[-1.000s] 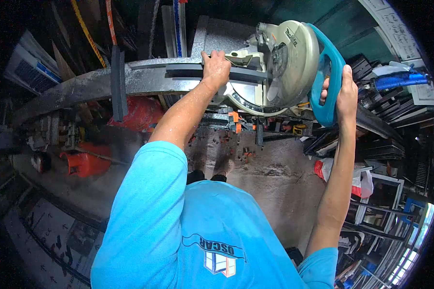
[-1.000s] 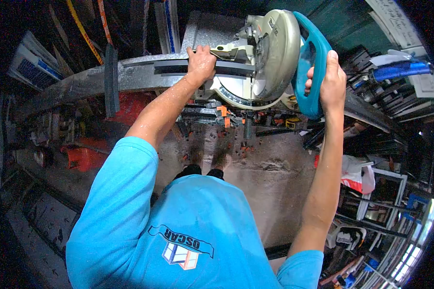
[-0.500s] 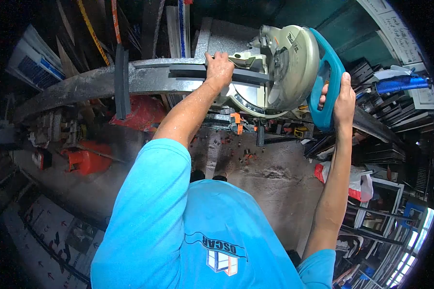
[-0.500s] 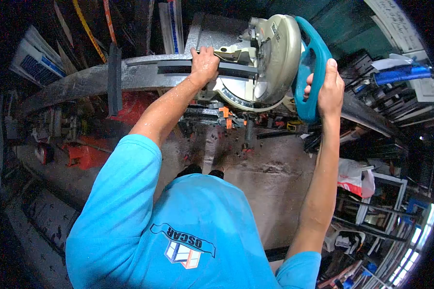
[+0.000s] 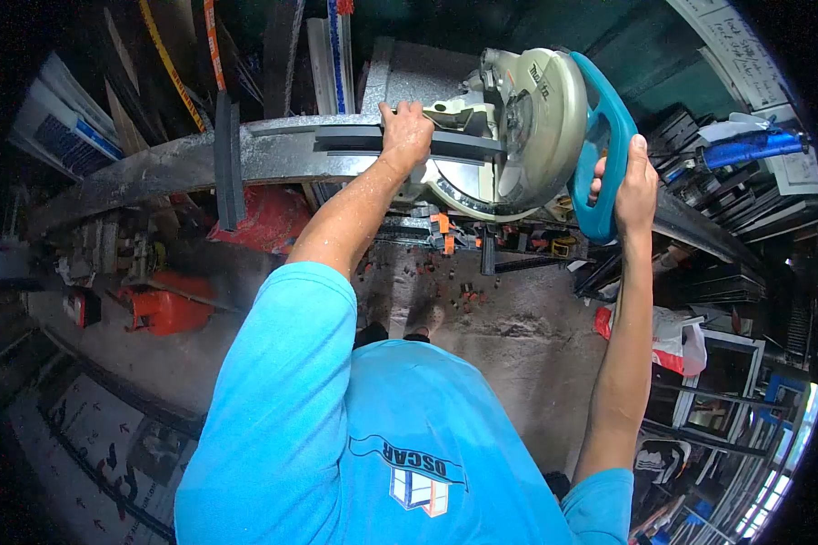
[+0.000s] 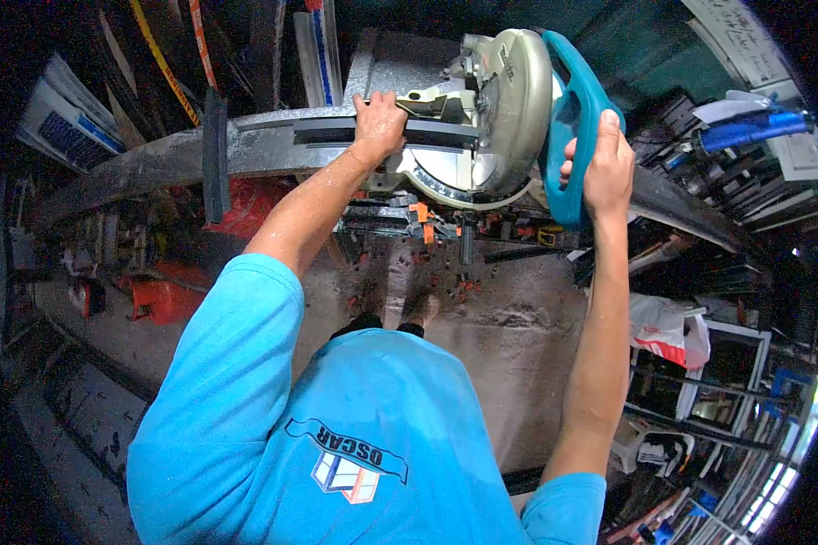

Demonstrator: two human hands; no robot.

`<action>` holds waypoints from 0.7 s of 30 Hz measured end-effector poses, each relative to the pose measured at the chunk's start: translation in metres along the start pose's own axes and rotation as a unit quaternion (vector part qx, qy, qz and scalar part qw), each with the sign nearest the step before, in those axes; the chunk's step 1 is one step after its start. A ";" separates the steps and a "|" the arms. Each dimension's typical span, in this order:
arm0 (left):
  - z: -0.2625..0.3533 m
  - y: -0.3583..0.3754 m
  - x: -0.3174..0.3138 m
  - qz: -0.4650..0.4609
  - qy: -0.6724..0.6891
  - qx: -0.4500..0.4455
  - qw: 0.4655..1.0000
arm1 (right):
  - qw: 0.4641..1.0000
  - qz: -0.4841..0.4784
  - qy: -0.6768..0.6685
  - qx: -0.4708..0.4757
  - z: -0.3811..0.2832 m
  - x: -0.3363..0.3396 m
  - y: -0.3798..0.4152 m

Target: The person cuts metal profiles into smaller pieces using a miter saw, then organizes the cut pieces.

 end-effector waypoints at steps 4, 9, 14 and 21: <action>-0.001 0.000 0.000 0.010 -0.008 -0.005 1.000 | 1.000 0.011 -0.005 0.011 0.001 -0.003 0.003; -0.001 0.002 0.004 -0.015 -0.001 -0.008 1.000 | 1.000 0.011 -0.012 0.016 0.002 -0.003 0.002; -0.020 0.007 0.004 -0.013 0.043 -0.011 0.999 | 1.000 0.007 -0.013 0.019 -0.001 -0.001 0.001; -0.098 0.029 0.037 -0.071 0.194 -0.032 0.978 | 0.999 -0.007 -0.041 -0.002 -0.008 0.003 -0.006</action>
Point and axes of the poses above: each hand's wrist, its own y-axis away from the middle knuckle, its own x-axis out of the back of the hand, z = x × y, the point moved 4 cm from there along -y, towards the middle knuckle, and after that the axes turned 14 degrees about y, right-handed, at the moved point
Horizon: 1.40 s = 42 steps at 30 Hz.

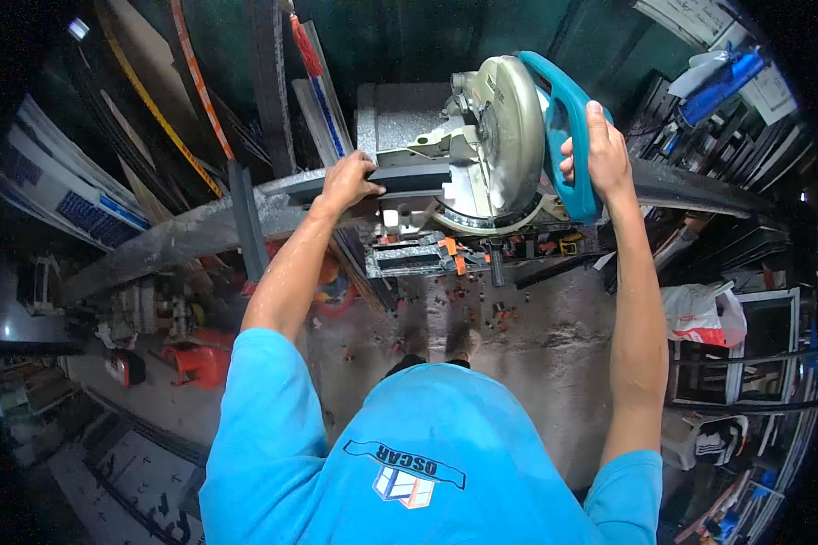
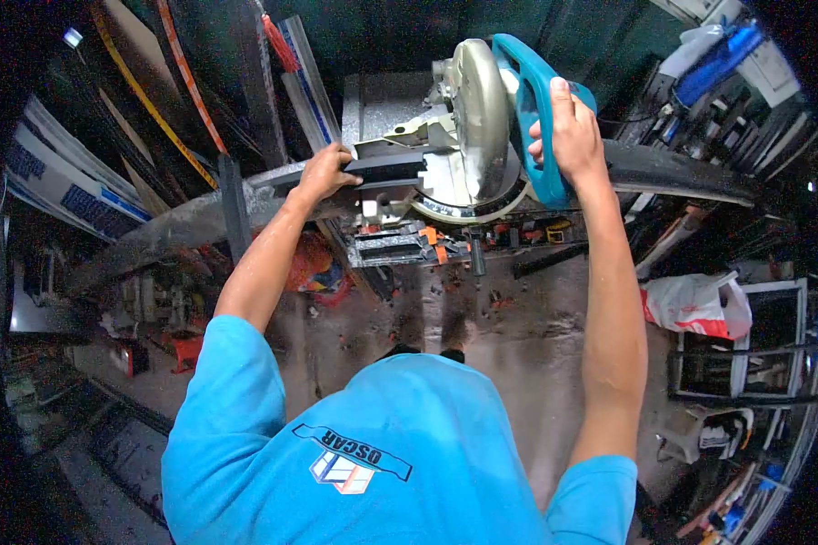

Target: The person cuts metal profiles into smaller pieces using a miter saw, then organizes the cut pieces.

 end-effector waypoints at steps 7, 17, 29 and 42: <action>0.025 0.039 0.049 -0.041 0.116 0.040 0.992 | 0.999 -0.007 0.048 0.009 -0.002 0.001 0.001; -0.028 0.139 0.210 0.364 0.256 0.024 0.895 | 1.000 -0.014 0.009 -0.022 0.027 0.004 -0.021; -0.217 0.195 0.183 0.328 -0.082 0.472 0.814 | 0.998 -0.013 0.044 -0.043 0.020 0.018 -0.032; -0.173 0.150 0.138 0.362 -0.032 0.331 0.871 | 0.997 -0.019 0.049 -0.054 0.012 0.019 -0.029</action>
Point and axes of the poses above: each hand's wrist, its own y-axis away from the middle knuckle, its own x-axis out of the back of the hand, z = x × y, the point moved 4 cm from there along -y, towards the middle knuckle, and after that the axes turned 14 degrees about y, right-handed, at the moved point
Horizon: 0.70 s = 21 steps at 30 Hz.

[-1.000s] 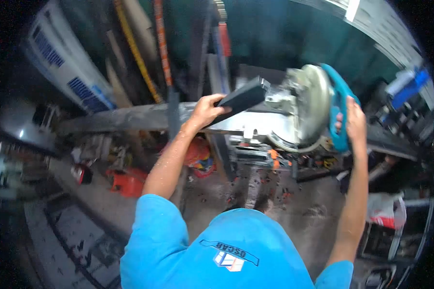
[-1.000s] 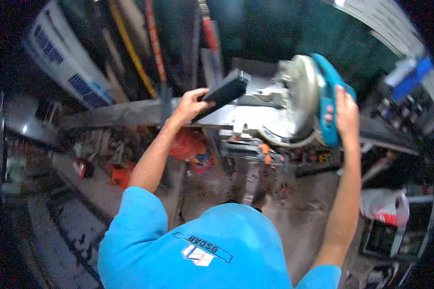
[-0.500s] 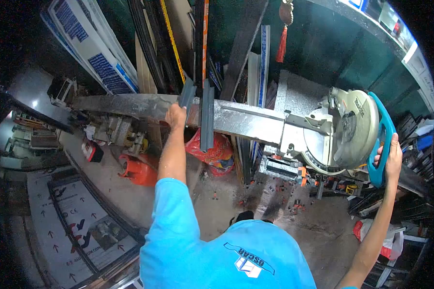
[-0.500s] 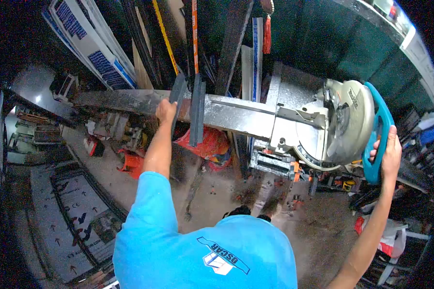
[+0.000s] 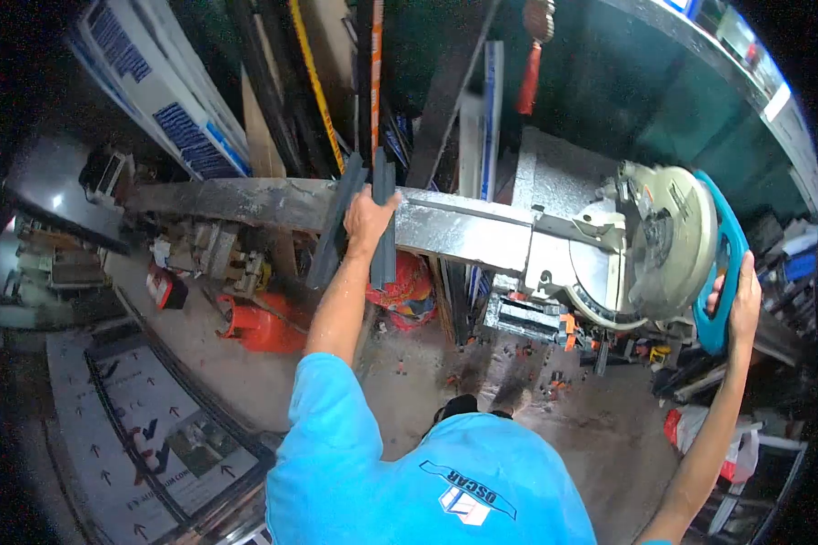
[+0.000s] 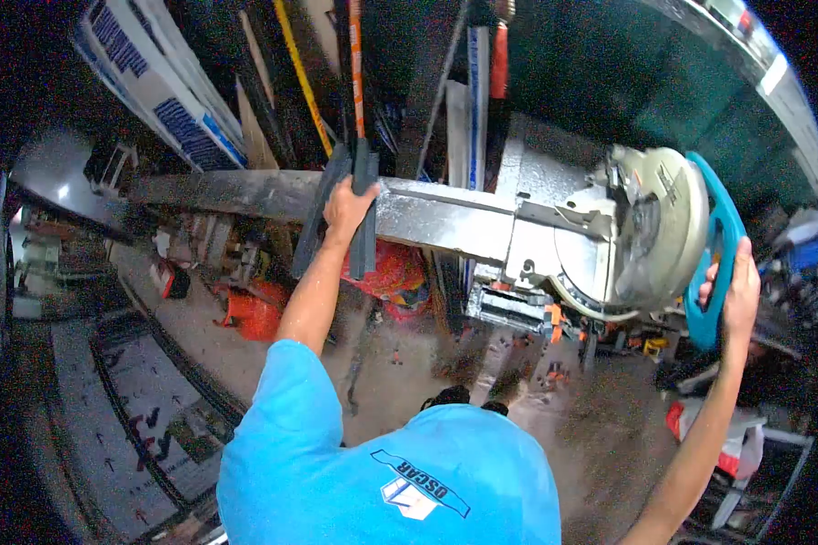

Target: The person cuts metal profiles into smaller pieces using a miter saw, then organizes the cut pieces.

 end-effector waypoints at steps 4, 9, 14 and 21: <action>-0.006 0.000 -0.007 -0.052 0.015 0.069 0.996 | 0.998 -0.006 -0.048 0.028 -0.023 -0.008 0.008; -0.009 0.031 0.005 -0.048 0.177 -0.045 0.982 | 0.997 -0.045 -0.055 0.013 -0.054 0.000 -0.004; 0.108 0.123 -0.006 -0.331 0.230 -0.276 0.872 | 0.999 -0.021 -0.023 -0.028 -0.127 0.013 0.001; 0.208 0.172 -0.125 -0.312 0.072 -0.437 0.841 | 0.997 -0.016 0.064 0.040 -0.134 0.027 -0.028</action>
Point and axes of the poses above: each hand's wrist, its own y-axis away from the middle knuckle, its own x-axis out of the back of the hand, z = x × y, the point moved 4 cm from there along -y, towards the middle knuckle, and after that the axes turned 14 degrees about y, right-handed, at the moved point
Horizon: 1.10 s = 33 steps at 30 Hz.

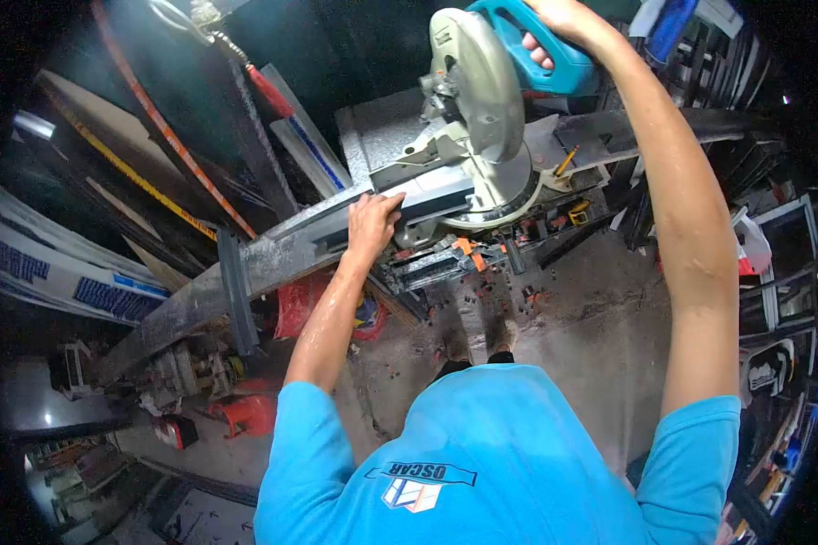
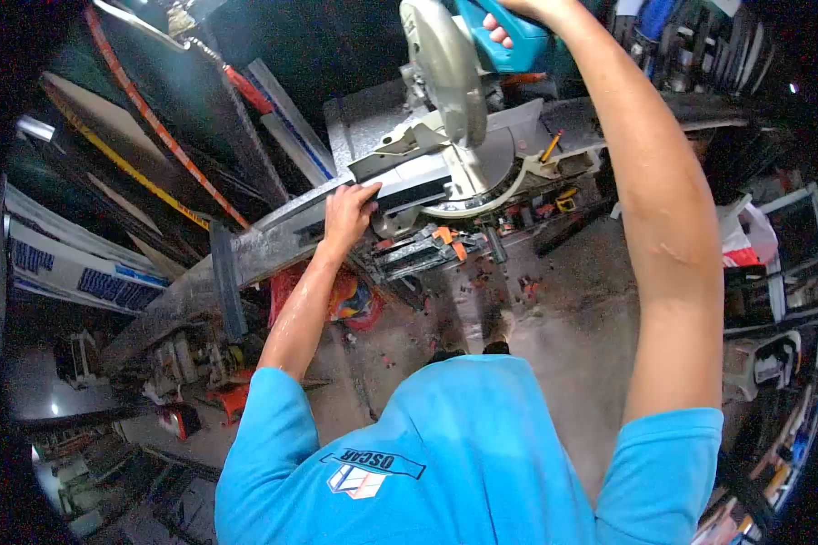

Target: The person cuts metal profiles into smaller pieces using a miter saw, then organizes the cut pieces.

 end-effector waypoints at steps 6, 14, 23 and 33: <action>0.019 -0.053 -0.017 0.034 -0.114 0.009 0.993 | 0.998 -0.030 -0.057 -0.015 0.003 -0.002 0.009; -0.008 -0.075 -0.034 -0.015 -0.096 0.035 0.995 | 0.997 -0.012 -0.055 0.047 0.009 -0.001 0.009; -0.009 -0.078 -0.037 -0.030 -0.101 0.071 0.992 | 0.996 -0.007 -0.084 0.034 0.016 -0.005 0.000; -0.007 -0.079 -0.040 -0.007 -0.103 0.095 0.990 | 0.993 0.006 -0.050 0.104 0.016 -0.001 0.005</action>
Point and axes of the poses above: each hand's wrist, its own y-axis away from the middle knuckle, its own x-axis out of the back of the hand, z = x × y, the point moved 4 cm from there along -y, towards the middle knuckle, and after that the axes turned 14 degrees about y, right-handed, at the moved point
